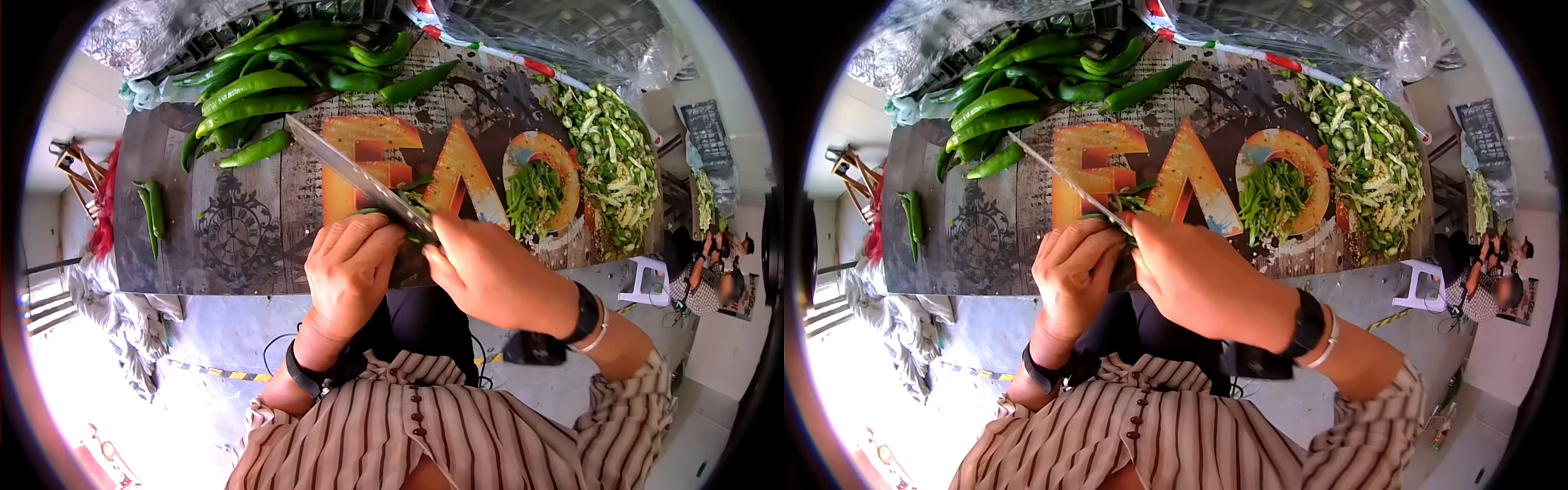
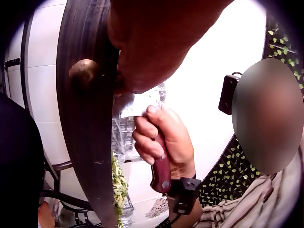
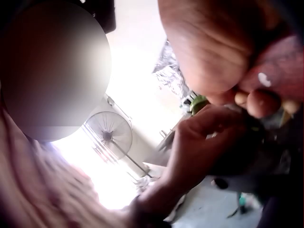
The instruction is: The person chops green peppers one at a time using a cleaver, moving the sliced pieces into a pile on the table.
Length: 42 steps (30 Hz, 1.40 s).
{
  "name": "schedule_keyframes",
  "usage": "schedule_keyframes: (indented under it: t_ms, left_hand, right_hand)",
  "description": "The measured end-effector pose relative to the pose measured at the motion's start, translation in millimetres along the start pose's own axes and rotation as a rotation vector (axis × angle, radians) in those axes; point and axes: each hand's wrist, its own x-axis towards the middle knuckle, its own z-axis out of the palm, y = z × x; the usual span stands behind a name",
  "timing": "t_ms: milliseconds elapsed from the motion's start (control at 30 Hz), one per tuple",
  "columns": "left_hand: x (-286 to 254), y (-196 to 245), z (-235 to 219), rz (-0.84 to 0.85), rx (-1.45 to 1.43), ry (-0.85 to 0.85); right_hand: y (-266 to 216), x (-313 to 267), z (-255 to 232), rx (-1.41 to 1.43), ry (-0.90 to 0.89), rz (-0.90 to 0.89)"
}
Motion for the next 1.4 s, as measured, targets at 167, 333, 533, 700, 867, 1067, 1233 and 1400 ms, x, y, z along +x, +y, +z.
schedule_keyframes:
  t_ms: [167, 333, 533, 700, 867, 1067, 1233, 1400]
  left_hand:
    - [-5.8, -4.9, 2.4, 0.019, -0.016, 0.033]
    - [-8.5, -3.0, 1.4, -0.013, -0.029, 0.056]
    - [-5.8, -1.8, 2.0, -0.006, -0.031, 0.071]
    - [-4.9, -1.6, -0.1, -0.009, -0.027, 0.048]
    - [-5.2, -3.5, -0.8, -0.015, -0.031, 0.020]
    - [-4.5, -3.1, 0.7, -0.020, -0.047, 0.021]
    - [-5.5, -3.1, 2.1, 0.013, -0.057, 0.075]
    - [-8.9, -4.7, 2.2, 0.020, -0.039, 0.065]
  right_hand:
    - [7.1, 5.9, 3.8, 0.006, 0.047, -0.008]
    - [1.4, -11.1, -4.7, 0.009, 0.083, 0.046]
    - [-8.5, -31.4, -7.1, -0.015, 0.018, 0.064]
    - [-9.2, -32.0, -3.5, -0.040, -0.029, 0.083]
    - [-11.5, -24.1, -7.6, -0.050, -0.056, 0.084]
    - [-4.3, 4.0, 4.6, -0.020, 0.042, 0.018]
    - [5.5, 0.7, 5.3, 0.002, 0.100, -0.005]
    - [9.2, -16.6, -3.8, 0.021, 0.230, 0.064]
